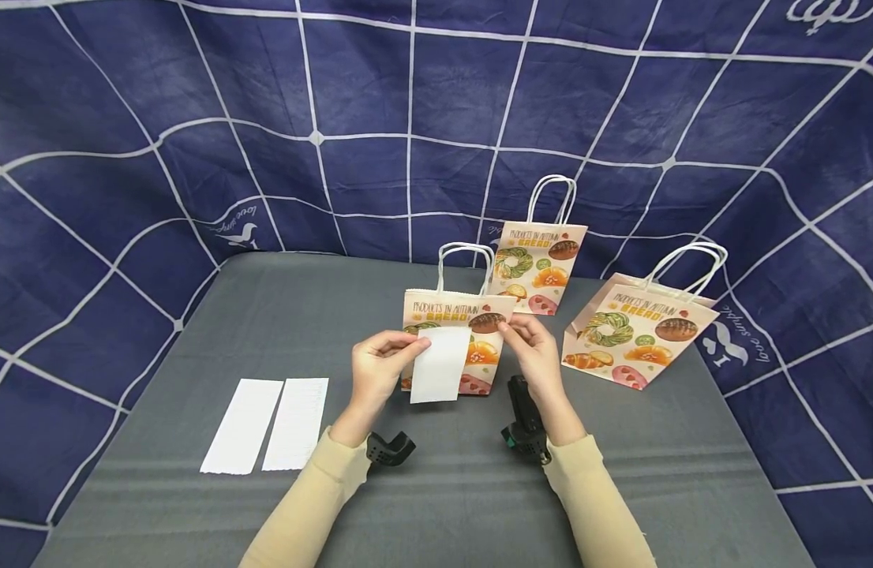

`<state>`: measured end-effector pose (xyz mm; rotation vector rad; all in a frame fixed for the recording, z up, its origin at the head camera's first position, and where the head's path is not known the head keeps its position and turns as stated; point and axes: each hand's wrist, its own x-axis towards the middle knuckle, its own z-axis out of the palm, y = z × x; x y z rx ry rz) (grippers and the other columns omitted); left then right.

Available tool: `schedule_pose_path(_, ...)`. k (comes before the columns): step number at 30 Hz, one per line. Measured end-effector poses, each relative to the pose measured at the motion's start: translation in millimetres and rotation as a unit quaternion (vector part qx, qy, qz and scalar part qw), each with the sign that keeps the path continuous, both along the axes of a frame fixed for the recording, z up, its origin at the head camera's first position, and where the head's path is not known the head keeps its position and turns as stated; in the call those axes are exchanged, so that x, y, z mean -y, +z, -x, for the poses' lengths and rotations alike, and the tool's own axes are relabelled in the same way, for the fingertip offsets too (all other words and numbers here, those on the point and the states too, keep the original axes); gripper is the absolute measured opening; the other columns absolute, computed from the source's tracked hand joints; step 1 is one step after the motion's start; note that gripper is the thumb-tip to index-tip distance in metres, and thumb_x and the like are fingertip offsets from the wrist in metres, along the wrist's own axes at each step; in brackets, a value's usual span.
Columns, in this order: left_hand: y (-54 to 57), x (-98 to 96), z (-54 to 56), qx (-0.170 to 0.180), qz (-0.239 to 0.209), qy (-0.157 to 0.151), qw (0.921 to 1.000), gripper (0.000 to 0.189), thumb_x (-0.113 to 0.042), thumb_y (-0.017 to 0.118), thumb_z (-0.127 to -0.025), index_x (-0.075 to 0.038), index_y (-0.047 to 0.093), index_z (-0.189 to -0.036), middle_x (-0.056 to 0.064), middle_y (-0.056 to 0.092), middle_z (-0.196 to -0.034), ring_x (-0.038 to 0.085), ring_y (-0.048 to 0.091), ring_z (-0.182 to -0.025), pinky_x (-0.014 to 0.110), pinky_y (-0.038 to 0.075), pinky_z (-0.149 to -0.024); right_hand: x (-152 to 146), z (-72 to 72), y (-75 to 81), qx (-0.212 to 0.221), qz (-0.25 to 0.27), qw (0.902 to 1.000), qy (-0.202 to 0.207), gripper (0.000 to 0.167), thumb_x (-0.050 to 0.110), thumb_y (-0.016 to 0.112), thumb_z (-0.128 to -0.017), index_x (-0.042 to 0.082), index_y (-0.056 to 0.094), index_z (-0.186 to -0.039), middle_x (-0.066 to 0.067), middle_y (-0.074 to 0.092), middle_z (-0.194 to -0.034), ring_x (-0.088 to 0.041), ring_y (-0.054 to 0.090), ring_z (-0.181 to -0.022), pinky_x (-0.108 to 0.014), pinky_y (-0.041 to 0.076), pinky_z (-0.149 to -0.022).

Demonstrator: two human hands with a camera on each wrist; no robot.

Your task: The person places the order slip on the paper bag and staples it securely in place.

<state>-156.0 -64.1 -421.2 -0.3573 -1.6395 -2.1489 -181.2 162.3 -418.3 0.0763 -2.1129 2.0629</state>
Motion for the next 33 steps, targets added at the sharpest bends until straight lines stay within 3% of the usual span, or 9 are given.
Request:
schedule_pose_path(7, 14.8, -8.2, -11.6, 0.006, 0.014, 0.009, 0.9998, 0.012, 0.019, 0.071, -0.071, 0.021, 0.062, -0.078, 0.019, 0.068, -0.072, 0.007, 0.065, -0.065, 0.017, 0.05, -0.058, 0.1, -2.9, -1.8, -0.004, -0.001, 1.0, -0.007, 0.017, 0.007, 0.064, -0.09, -0.004, 0.059, -0.101, 0.01, 0.067, -0.084, -0.009, 0.061, -0.087, -0.024, 0.048, -0.082)
schedule_pose_path(19, 11.1, -13.2, -11.8, 0.012, 0.011, 0.022, 0.9996, 0.011, 0.016, 0.072, -0.072, 0.019, 0.064, -0.078, 0.021, 0.067, -0.071, 0.006, 0.063, -0.064, 0.016, 0.049, -0.058, 0.4, -5.9, -2.4, 0.013, -0.003, 0.9999, 0.003, 0.021, 0.01, 0.064, -0.09, -0.004, 0.059, -0.104, 0.01, 0.066, -0.086, -0.01, 0.059, -0.089, -0.026, 0.045, -0.083)
schedule_pose_path(33, 8.8, -16.4, -11.0, 0.009, -0.003, 0.031, 0.9995, 0.011, 0.017, 0.071, -0.071, 0.02, 0.063, -0.077, 0.006, 0.069, -0.072, 0.006, 0.063, -0.064, 0.017, 0.051, -0.059, 0.1, -8.9, -8.8, 0.016, -0.002, 0.9998, 0.006, 0.014, 0.006, 0.064, -0.089, -0.003, 0.059, -0.098, 0.007, 0.066, -0.083, -0.009, 0.061, -0.084, -0.025, 0.048, -0.08)
